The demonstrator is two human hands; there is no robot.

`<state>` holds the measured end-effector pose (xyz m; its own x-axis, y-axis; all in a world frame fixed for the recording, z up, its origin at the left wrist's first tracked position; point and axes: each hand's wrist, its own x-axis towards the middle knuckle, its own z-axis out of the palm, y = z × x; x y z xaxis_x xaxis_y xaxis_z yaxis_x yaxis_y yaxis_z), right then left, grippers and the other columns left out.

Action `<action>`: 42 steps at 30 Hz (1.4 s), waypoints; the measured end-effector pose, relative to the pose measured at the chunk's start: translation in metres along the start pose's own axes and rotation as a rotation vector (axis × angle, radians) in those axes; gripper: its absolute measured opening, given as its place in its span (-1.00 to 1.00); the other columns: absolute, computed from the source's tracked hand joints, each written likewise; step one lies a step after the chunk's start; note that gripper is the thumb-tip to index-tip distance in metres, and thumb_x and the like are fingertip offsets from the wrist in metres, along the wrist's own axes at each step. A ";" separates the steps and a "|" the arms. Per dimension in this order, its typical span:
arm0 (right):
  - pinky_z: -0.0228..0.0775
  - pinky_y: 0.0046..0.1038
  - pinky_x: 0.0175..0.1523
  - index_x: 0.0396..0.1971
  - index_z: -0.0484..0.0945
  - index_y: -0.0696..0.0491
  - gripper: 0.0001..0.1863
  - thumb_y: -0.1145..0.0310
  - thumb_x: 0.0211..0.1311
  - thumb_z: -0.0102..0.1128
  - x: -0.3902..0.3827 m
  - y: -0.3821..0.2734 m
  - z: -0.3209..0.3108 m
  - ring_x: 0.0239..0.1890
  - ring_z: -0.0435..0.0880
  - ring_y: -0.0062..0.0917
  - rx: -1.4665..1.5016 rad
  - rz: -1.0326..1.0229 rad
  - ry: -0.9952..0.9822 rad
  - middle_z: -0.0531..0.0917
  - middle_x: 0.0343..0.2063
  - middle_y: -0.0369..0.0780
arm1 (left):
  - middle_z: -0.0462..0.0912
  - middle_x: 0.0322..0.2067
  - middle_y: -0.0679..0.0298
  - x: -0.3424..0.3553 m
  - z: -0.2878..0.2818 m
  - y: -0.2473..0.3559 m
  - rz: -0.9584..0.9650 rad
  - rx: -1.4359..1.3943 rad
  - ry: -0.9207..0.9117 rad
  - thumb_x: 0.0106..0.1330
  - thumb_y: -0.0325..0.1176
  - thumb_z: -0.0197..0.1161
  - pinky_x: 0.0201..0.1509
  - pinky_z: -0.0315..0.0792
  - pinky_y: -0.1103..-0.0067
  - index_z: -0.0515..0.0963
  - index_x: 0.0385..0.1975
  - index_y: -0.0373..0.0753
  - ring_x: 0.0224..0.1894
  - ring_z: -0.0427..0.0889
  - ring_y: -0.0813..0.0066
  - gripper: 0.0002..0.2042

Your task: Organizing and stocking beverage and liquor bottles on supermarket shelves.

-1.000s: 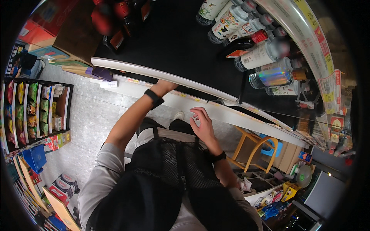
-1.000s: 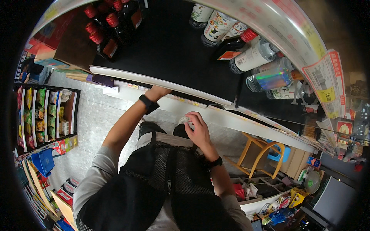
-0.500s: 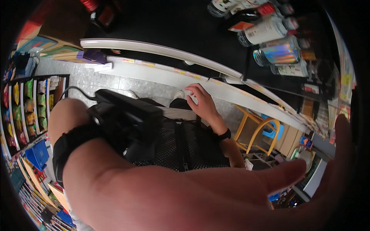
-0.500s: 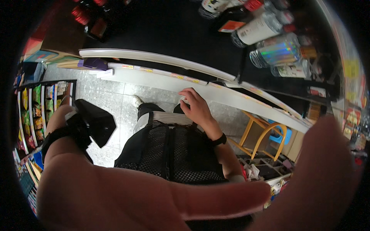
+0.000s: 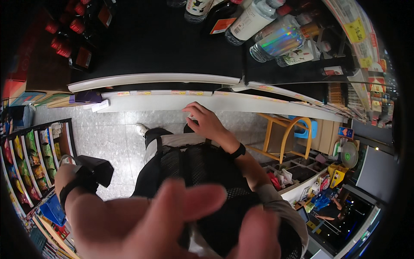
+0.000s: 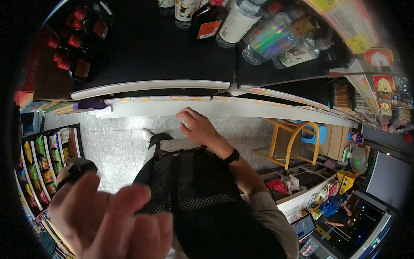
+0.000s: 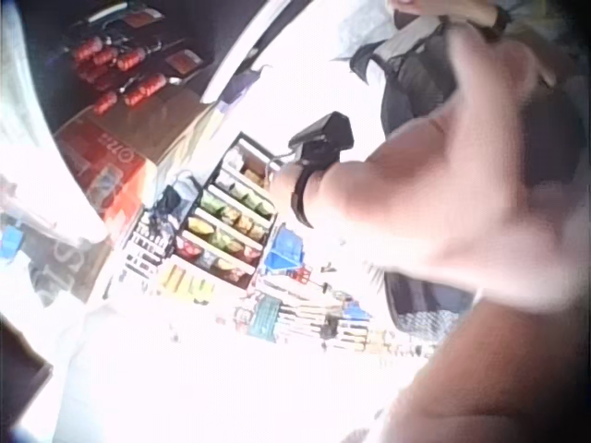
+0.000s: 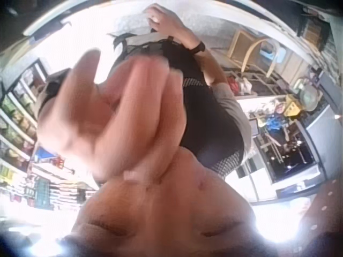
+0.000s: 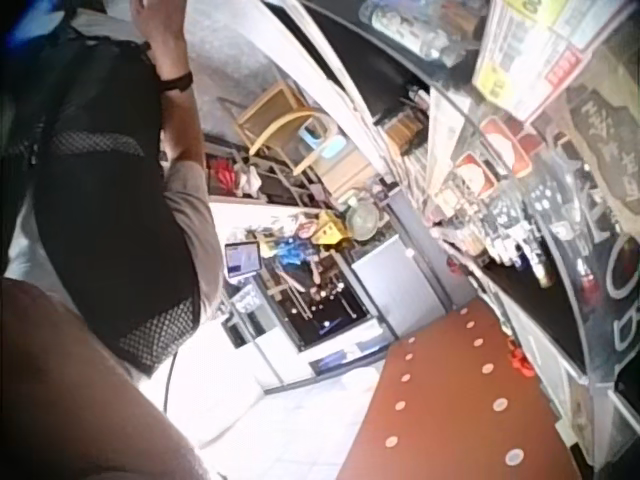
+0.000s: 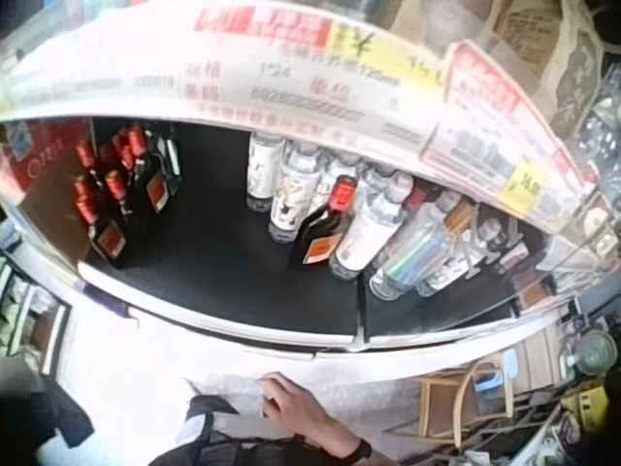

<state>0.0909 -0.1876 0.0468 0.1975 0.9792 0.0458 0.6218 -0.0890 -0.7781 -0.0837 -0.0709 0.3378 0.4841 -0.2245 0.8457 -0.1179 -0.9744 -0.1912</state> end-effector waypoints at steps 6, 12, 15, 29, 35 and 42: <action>0.62 -0.35 -0.11 0.05 0.58 0.00 -0.69 0.39 0.32 0.31 -0.023 -0.001 -0.031 -0.21 0.75 -0.36 -0.060 0.005 0.073 0.67 -0.07 -0.26 | 0.66 -0.29 0.36 -0.027 0.036 -0.035 -0.132 -0.256 -0.455 0.06 -0.40 0.43 -0.40 0.54 0.62 0.68 -0.29 -0.18 -0.26 0.72 0.43 -0.80; 0.54 -0.42 -0.32 -0.26 0.67 0.10 -0.89 0.46 0.22 0.37 -0.065 0.010 -0.107 -0.48 0.70 -0.42 -0.096 -0.254 0.659 0.75 -0.40 -0.22 | 0.74 -0.36 0.18 -0.085 0.069 0.000 -0.618 -0.672 -0.716 0.25 -0.49 0.42 -0.27 0.61 0.39 0.69 -0.23 -0.24 -0.36 0.75 0.17 -0.87; 0.55 -0.45 -0.25 -0.19 0.65 0.20 -0.83 0.48 0.27 0.37 -0.054 0.028 -0.151 -0.43 0.70 -0.43 -0.046 -0.122 1.009 0.74 -0.38 -0.19 | 0.75 -0.35 0.18 -0.092 0.094 0.013 -0.694 -0.685 -0.708 0.28 -0.52 0.38 -0.24 0.61 0.40 0.69 -0.22 -0.25 -0.33 0.76 0.16 -0.89; 0.24 -0.28 0.39 0.32 0.25 0.24 -0.21 0.39 0.20 0.53 0.033 0.057 -0.218 0.26 0.43 -0.25 -0.455 -0.241 1.412 0.40 0.19 0.03 | 0.78 -0.31 0.14 -0.087 0.121 0.057 -0.911 -0.572 -0.743 0.28 -0.58 0.35 -0.24 0.64 0.43 0.70 -0.19 -0.29 -0.31 0.80 0.20 -0.85; 0.43 -0.42 0.17 0.07 0.53 0.29 -0.42 0.33 0.15 0.60 0.028 0.111 -0.280 -0.05 0.64 -0.46 -0.068 0.167 1.140 0.69 -0.09 -0.10 | 0.76 -0.33 0.11 -0.103 0.120 0.060 -1.042 -0.500 -0.742 0.28 -0.50 0.35 -0.24 0.61 0.38 0.69 -0.20 -0.27 -0.31 0.77 0.13 -0.87; 0.52 -0.44 0.11 0.12 0.51 0.19 -0.35 0.40 0.05 0.69 0.004 0.102 -0.260 -0.05 0.70 -0.55 0.308 -0.122 1.375 0.75 -0.03 -0.15 | 0.79 -0.28 0.10 -0.087 0.135 0.056 -1.024 -0.608 -0.797 0.30 -0.56 0.33 -0.16 0.67 0.46 0.70 -0.15 -0.33 -0.24 0.82 0.25 -0.84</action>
<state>0.3519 -0.2399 0.1307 0.8366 0.0057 0.5477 0.5357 0.1999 -0.8204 -0.0149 -0.1073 0.1862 0.9055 0.4199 -0.0612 0.3268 -0.5979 0.7320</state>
